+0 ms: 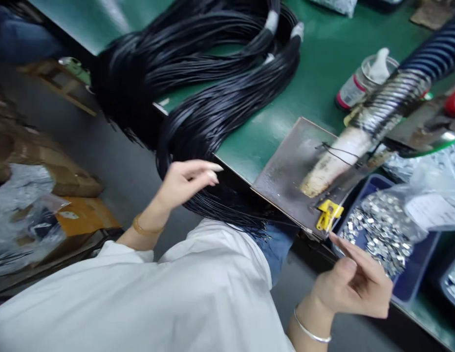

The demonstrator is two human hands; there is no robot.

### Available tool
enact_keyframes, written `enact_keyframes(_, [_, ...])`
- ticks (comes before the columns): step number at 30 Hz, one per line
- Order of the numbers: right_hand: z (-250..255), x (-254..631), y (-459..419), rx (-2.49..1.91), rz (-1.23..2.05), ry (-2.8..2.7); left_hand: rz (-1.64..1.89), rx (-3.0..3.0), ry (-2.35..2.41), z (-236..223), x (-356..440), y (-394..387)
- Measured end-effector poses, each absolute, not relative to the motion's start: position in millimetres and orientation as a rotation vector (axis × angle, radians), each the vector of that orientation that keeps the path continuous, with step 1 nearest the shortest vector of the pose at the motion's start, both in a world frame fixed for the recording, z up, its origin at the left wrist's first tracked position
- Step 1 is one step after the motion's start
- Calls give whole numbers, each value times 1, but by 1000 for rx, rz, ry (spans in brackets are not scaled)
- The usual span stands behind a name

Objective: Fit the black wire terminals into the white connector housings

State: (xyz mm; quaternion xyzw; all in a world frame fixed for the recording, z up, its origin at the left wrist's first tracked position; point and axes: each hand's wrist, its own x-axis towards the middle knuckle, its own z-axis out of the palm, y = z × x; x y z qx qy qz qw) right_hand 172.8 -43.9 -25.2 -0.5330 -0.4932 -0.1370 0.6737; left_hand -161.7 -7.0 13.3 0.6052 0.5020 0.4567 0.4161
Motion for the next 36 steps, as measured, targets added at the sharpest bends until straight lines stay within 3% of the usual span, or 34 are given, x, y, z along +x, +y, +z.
enact_keyframes(4, [-34,164,-37,-1150,-325,-1079,1629,1227,1832,5,-296,22])
enact_keyframes(10, [-35,150,-41,-1204,-316,-1144,1445,1561,2093,-28,-415,97])
enact_keyframes(14, [-28,134,-58,-1269,-240,-1168,980,1823,2009,-32,-412,148])
enact_keyframes(21, [-25,90,-97,-1455,341,-1386,904,2011,2221,-53,-387,162])
enact_keyframes(27, [-40,64,-91,-1383,672,-1676,1140,1863,2162,-79,-357,111])
enact_keyframes(30, [-36,51,-81,-1345,720,-1814,1530,1204,2135,-103,-345,87])
enact_keyframes(36, [-35,47,-81,-1366,875,-1859,1463,732,2127,-142,-332,60])
